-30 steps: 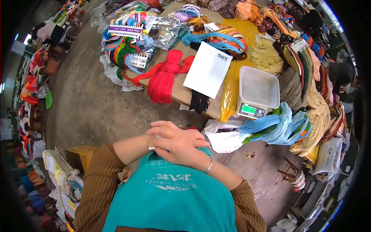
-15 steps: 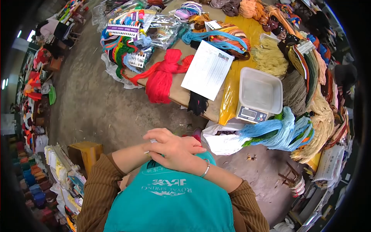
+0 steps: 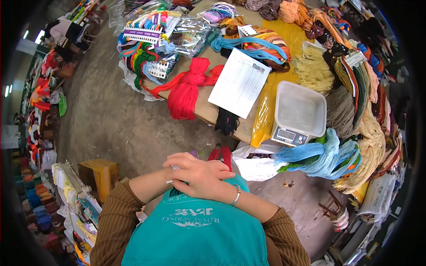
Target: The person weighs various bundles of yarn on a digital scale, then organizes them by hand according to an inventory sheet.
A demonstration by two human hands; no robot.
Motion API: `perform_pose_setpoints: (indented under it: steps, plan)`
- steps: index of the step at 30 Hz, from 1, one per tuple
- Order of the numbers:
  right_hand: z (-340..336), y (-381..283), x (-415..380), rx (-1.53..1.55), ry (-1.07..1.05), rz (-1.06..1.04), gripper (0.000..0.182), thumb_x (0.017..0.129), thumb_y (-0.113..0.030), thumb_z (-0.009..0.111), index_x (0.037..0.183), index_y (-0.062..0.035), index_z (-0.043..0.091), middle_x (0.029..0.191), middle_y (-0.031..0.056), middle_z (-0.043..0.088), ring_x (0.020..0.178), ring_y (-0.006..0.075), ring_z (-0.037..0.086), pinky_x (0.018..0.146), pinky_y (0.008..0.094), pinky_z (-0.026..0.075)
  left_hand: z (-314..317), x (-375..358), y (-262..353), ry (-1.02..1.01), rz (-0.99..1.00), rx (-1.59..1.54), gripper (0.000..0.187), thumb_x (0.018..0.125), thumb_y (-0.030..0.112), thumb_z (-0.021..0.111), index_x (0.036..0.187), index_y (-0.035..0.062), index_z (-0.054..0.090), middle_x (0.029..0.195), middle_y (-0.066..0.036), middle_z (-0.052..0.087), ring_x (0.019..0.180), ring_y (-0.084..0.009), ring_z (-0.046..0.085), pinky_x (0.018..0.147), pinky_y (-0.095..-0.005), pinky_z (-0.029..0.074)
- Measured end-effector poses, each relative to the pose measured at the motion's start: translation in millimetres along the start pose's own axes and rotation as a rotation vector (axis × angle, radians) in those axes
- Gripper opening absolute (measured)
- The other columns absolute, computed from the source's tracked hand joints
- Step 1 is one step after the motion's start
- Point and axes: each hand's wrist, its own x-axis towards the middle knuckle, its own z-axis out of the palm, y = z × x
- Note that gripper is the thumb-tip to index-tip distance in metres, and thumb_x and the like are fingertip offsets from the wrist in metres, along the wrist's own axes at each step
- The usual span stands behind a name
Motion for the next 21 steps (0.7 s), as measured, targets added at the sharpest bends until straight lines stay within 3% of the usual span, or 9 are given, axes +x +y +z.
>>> perform_pose_setpoints:
  steps: [7,13,14,15,16,18,19,21]
  plan:
    - [-3.9,1.5,-0.4,0.008,-0.015,0.001,0.015,0.07,-0.003,0.07,0.084,-0.0056,0.064,0.111,0.0093,0.062,0.108,0.0312,0.059,0.083,0.0407,0.053,0.0,7.8,-10.3,-0.11,-0.055,0.003,0.051,0.099,0.046,0.049,0.098,-0.0037,0.063,0.091,-0.015,0.067,0.08,-0.0186,0.062,0.069,-0.0378,0.047]
    - [-5.3,2.4,-4.3,0.038,-0.027,-0.009,0.02,0.069,-0.003,0.072,0.088,-0.0053,0.067,0.113,0.0116,0.062,0.111,0.0342,0.058,0.085,0.0434,0.051,-5.3,11.1,-11.7,-0.171,-0.081,0.045,0.051,0.099,0.046,0.048,0.087,-0.0022,0.059,0.076,-0.01,0.059,0.068,-0.0175,0.052,0.062,-0.037,0.043]
    - [-5.2,2.6,-5.7,0.064,-0.033,-0.013,0.025,0.068,-0.002,0.074,0.092,-0.0054,0.069,0.115,0.0135,0.062,0.112,0.0366,0.058,0.088,0.0453,0.05,-16.4,14.7,0.2,-0.25,-0.192,0.018,0.04,0.099,0.041,0.046,0.106,0.0034,0.058,0.094,-0.011,0.059,0.084,-0.0204,0.054,0.073,-0.0359,0.044]
    - [-5.9,1.3,-6.2,0.063,-0.034,-0.014,0.025,0.068,-0.002,0.074,0.092,-0.0054,0.069,0.115,0.0135,0.062,0.112,0.0366,0.058,0.088,0.0453,0.05,-27.4,19.8,11.9,-0.329,-0.302,-0.009,0.04,0.099,0.036,0.044,0.126,0.009,0.057,0.112,-0.012,0.06,0.1,-0.0233,0.056,0.084,-0.0348,0.045]
    - [-7.1,-0.4,-6.5,0.053,-0.033,-0.037,0.023,0.068,-0.002,0.074,0.09,-0.0054,0.069,0.114,0.0129,0.062,0.113,0.0365,0.057,0.088,0.0454,0.05,-37.4,27.6,21.5,-0.328,-0.301,-0.008,0.04,0.099,0.036,0.044,0.126,0.009,0.057,0.112,-0.012,0.06,0.1,-0.0233,0.056,0.084,-0.0348,0.045]
    - [-9.6,-4.0,-5.6,0.041,-0.032,-0.06,0.022,0.068,-0.003,0.074,0.089,-0.0054,0.069,0.113,0.0124,0.062,0.113,0.0364,0.057,0.089,0.0455,0.049,-55.3,42.6,38.1,-0.215,-0.721,-0.249,0.037,0.098,0.038,0.047,0.101,0.0053,0.063,0.083,-0.006,0.059,0.074,-0.0162,0.053,0.066,-0.0326,0.044]
    - [-10.9,-6.2,-4.5,0.028,-0.009,-0.063,0.019,0.068,-0.002,0.073,0.086,-0.0055,0.068,0.111,0.0114,0.062,0.113,0.0354,0.057,0.087,0.0449,0.05,-61.1,45.1,43.7,-0.214,-0.719,-0.248,0.037,0.098,0.038,0.047,0.101,0.0053,0.063,0.083,-0.006,0.059,0.074,-0.0162,0.053,0.066,-0.0326,0.044]
    - [-13.6,-10.1,-3.3,0.014,0.013,-0.068,0.016,0.068,-0.002,0.072,0.083,-0.0057,0.067,0.108,0.0104,0.062,0.113,0.0344,0.058,0.085,0.0442,0.051,-71.7,47.2,53.7,-0.063,-0.791,-0.489,0.042,0.097,0.042,0.048,0.086,0.004,0.06,0.068,-0.001,0.05,0.062,-0.0112,0.045,0.056,-0.0307,0.039]
